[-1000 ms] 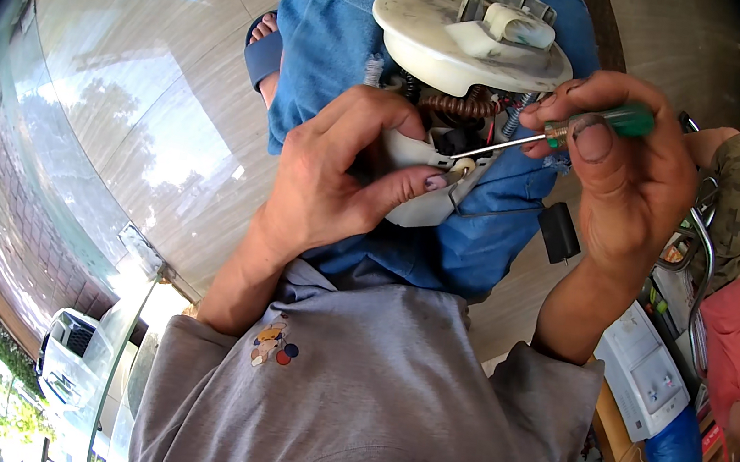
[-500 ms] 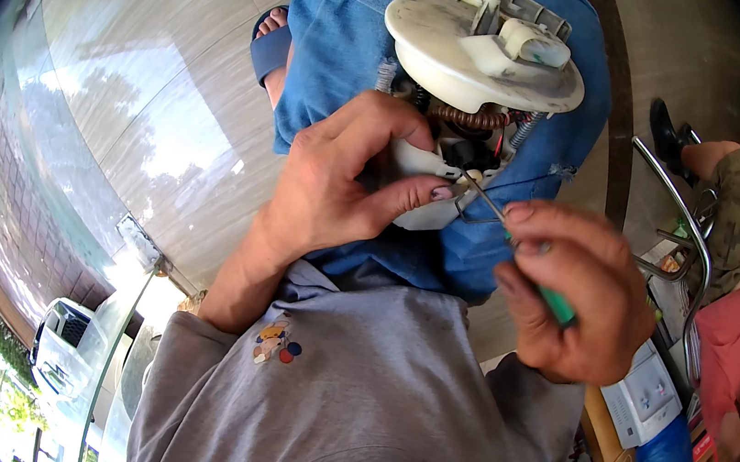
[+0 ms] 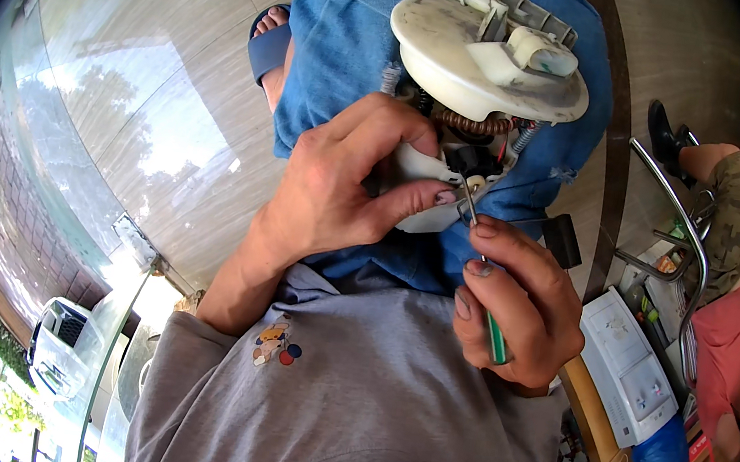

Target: The person disassembles a fuel pump assembly using a screwdriver, prying apart plastic clips and disconnecting internal components.

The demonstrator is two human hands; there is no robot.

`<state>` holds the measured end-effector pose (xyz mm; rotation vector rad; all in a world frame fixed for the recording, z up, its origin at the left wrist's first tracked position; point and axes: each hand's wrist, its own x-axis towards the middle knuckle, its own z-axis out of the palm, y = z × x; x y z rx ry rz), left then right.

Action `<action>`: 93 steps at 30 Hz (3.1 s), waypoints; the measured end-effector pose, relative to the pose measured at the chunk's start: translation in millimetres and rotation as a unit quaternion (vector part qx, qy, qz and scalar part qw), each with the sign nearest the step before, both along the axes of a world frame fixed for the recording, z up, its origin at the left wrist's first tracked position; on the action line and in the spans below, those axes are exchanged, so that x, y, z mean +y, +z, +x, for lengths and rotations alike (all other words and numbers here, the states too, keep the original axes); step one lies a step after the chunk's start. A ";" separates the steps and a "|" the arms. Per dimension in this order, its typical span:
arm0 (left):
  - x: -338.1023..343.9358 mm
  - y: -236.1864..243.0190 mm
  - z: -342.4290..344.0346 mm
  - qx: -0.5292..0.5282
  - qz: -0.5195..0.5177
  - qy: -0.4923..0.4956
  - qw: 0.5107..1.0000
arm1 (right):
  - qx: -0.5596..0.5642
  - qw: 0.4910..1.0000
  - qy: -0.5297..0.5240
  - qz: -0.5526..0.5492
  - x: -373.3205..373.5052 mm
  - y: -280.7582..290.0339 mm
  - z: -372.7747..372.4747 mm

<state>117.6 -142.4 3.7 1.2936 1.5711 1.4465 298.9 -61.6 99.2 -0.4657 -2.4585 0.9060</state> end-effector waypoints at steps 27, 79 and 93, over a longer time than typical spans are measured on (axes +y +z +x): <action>2.5 -2.2 0.5 -0.007 -0.005 0.005 1.000 | 0.027 0.998 -0.050 -0.004 -12.2 -22.0 4.5; 37.3 22.1 -43.2 -0.204 -0.167 -0.144 0.954 | 0.120 0.987 -0.094 -0.050 -3.8 -31.3 4.2; 19.9 4.6 -50.4 -0.216 -0.081 -0.206 0.951 | 0.119 0.927 -0.112 -0.336 33.5 -14.8 -3.2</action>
